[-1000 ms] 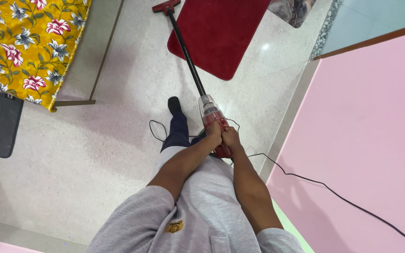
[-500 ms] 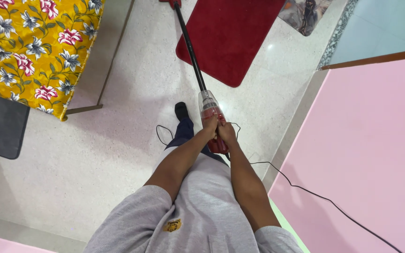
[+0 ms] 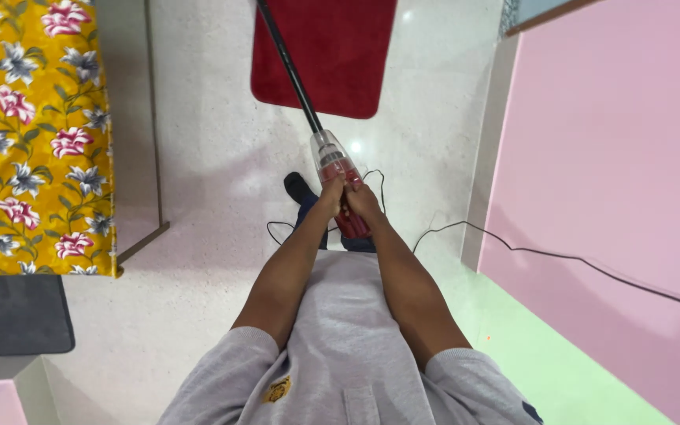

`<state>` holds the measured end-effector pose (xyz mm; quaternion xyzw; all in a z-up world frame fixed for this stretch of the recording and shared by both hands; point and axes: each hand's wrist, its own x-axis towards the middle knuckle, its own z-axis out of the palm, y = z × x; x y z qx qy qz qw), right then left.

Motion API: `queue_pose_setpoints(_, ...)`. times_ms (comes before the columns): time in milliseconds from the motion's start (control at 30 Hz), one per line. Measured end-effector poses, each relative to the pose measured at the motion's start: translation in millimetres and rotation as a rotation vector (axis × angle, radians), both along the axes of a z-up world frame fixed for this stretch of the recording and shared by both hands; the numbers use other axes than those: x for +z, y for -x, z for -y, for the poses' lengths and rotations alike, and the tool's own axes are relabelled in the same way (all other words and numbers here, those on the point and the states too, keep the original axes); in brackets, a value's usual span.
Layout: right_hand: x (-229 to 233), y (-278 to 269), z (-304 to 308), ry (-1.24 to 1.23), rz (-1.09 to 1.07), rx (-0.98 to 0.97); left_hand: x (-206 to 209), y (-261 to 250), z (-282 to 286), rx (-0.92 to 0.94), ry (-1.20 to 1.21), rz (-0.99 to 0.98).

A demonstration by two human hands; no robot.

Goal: The person vacuums the floor throughout the room and hallway using a vacuum cleaner.

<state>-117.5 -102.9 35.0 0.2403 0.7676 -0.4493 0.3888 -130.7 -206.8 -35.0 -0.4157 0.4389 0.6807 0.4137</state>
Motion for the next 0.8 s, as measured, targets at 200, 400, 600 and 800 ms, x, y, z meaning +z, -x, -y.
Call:
queue_pose_setpoints(200,-6,-20,-3,0.166,0.121,-0.062,-13,-17,16,-0.026,-0.169,0.224)
queue_pose_setpoints(400,31,-33,-24,0.196,0.132,-0.064,-9,-37,-2,-0.099,-0.203,0.182)
queue_pose_setpoints(600,62,-75,-70,0.131,0.128,-0.084,3,-71,-52,-0.153,-0.179,0.186)
queue_pose_setpoints(800,45,-147,-118,0.037,0.045,0.051,4,-132,-99,-0.213,-0.147,0.244)
